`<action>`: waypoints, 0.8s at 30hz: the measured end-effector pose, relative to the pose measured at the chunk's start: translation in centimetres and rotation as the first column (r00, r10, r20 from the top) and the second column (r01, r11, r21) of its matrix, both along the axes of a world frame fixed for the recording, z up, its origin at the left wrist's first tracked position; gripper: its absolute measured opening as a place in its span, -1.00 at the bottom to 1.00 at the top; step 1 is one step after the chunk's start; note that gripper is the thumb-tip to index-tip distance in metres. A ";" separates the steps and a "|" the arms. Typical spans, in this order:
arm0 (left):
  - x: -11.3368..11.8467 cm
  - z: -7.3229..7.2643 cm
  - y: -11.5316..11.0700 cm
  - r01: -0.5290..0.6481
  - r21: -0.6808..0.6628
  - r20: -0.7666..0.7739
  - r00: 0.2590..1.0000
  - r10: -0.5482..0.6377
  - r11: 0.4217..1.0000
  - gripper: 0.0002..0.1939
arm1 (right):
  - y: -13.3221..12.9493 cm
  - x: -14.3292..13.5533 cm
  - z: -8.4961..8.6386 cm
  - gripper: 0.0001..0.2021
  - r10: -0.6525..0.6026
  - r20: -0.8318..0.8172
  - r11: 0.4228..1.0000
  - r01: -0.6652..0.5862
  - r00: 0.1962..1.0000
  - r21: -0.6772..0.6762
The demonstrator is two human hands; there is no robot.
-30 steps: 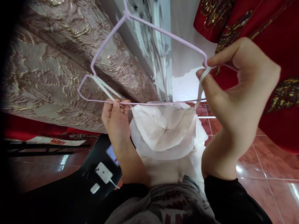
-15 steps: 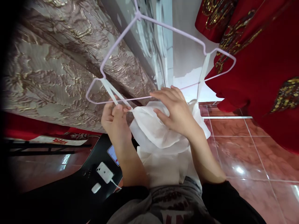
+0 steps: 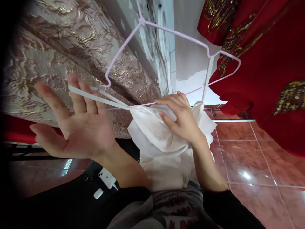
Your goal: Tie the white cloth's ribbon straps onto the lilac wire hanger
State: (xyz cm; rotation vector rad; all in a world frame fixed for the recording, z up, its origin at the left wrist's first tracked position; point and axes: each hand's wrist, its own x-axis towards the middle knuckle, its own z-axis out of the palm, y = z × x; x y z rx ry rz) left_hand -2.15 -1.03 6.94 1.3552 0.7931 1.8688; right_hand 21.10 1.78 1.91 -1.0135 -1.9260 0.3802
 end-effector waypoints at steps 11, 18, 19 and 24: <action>-2.0 -7.0 1.4 -0.105 -0.229 0.183 0.972 0.149 0.968 -0.67 | -0.9 -0.9 -0.2 -0.72 -0.035 -0.024 0.998 0.037 0.999 0.047; 2.4 -5.4 1.2 -0.056 -0.190 0.203 0.975 0.095 0.980 -0.73 | -2.5 -2.4 -0.7 -0.57 -0.158 -0.367 0.966 0.220 0.917 0.133; 2.6 -5.4 1.3 -0.044 -0.181 0.206 0.975 0.082 0.983 -0.73 | -2.4 -1.9 -0.9 -0.54 -0.211 -0.480 0.937 0.316 0.851 0.148; 2.5 -5.8 1.9 -0.102 -0.195 0.165 0.977 0.135 0.976 -0.69 | -1.5 2.2 -1.2 -0.43 -0.244 -0.672 0.942 0.334 0.699 0.006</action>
